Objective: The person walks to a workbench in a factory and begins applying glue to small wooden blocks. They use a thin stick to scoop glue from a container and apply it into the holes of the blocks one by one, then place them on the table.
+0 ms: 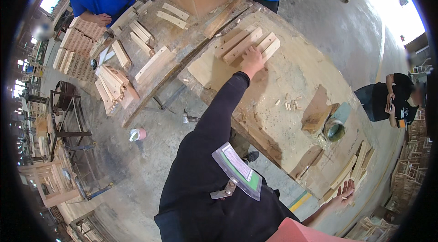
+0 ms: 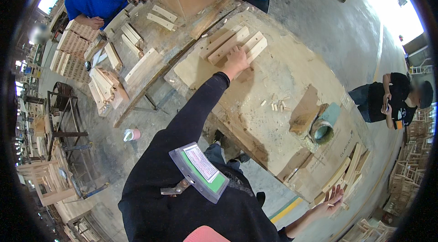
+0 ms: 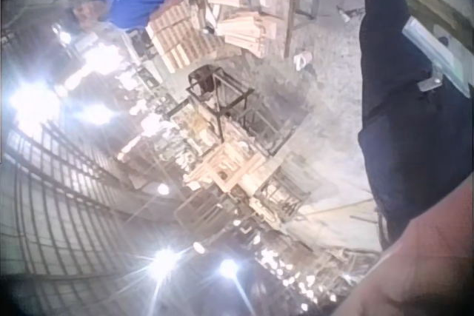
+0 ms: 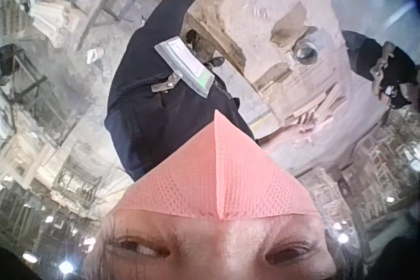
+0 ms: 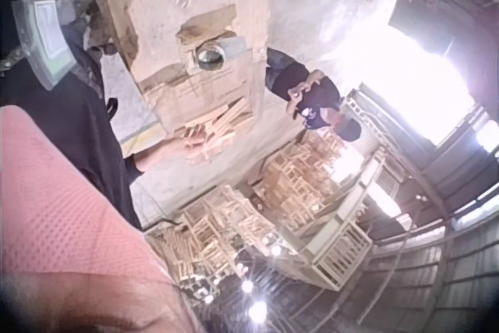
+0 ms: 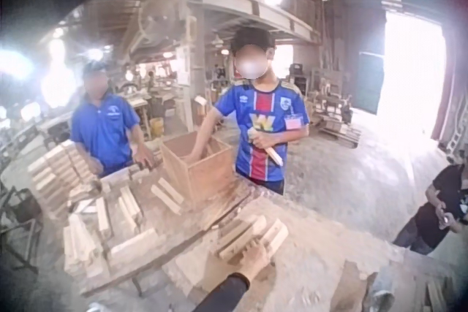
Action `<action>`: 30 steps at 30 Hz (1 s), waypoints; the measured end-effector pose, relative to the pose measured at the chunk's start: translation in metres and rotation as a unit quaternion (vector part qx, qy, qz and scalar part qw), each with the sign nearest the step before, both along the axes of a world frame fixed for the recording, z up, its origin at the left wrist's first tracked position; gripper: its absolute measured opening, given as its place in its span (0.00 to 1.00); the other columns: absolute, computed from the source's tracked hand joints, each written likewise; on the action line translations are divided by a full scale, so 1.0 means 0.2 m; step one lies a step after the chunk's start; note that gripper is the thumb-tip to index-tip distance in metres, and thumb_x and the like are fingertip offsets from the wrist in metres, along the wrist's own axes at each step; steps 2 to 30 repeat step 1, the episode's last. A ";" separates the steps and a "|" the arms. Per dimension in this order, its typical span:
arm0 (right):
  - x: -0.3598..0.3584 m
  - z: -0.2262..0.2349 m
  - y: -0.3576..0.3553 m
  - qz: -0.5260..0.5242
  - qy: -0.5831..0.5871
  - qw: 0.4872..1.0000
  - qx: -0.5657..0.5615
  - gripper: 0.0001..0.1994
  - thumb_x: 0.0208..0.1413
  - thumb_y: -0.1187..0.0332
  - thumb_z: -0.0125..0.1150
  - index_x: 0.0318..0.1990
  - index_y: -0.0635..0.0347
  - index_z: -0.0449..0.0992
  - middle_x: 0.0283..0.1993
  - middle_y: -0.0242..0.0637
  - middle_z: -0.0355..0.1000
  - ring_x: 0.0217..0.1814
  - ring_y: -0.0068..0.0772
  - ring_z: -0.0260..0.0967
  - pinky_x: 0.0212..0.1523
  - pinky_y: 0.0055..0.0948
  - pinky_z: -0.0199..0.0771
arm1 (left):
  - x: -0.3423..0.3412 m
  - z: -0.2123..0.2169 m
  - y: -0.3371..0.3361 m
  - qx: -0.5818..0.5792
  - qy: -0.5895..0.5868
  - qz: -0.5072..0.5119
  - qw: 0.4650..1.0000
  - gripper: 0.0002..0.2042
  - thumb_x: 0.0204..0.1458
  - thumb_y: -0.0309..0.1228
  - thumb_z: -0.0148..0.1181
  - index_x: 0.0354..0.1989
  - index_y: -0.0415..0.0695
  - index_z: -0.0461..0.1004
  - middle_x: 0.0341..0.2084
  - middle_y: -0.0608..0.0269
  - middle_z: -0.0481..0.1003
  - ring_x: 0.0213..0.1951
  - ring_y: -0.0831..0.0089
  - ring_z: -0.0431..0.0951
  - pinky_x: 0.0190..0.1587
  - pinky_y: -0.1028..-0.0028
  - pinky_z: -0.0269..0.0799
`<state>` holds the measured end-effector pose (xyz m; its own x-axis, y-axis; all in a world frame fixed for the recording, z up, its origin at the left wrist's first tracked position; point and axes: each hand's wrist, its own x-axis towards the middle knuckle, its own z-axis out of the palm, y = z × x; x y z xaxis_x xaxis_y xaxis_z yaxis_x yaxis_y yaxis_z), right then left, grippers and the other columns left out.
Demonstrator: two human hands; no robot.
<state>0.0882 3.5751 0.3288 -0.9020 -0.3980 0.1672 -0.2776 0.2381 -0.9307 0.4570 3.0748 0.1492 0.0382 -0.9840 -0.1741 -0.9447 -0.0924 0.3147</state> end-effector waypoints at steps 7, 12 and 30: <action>0.02 -0.01 -0.01 -0.004 -0.013 1.000 0.005 0.25 0.70 0.50 0.42 0.65 0.56 0.65 0.64 0.45 0.68 0.64 0.41 0.68 0.63 0.44 0.66 | -0.03 -0.03 -0.03 0.026 -0.002 0.017 1.000 0.50 0.42 0.49 0.72 0.68 0.33 0.51 0.64 0.49 0.58 0.65 0.50 0.61 0.66 0.41 0.53; 0.02 -0.01 -0.01 -0.004 -0.013 1.000 0.005 0.25 0.70 0.50 0.42 0.65 0.56 0.65 0.64 0.45 0.68 0.64 0.41 0.68 0.63 0.44 0.66 | -0.03 -0.03 -0.03 0.026 -0.002 0.017 1.000 0.50 0.42 0.49 0.72 0.68 0.33 0.51 0.64 0.49 0.58 0.65 0.50 0.61 0.66 0.41 0.53; 0.02 -0.01 -0.01 -0.004 -0.013 1.000 0.005 0.25 0.70 0.50 0.42 0.65 0.56 0.65 0.64 0.45 0.68 0.64 0.41 0.68 0.63 0.44 0.66 | -0.03 -0.03 -0.03 0.026 -0.002 0.017 1.000 0.50 0.42 0.49 0.72 0.68 0.33 0.51 0.64 0.49 0.58 0.65 0.50 0.61 0.66 0.41 0.53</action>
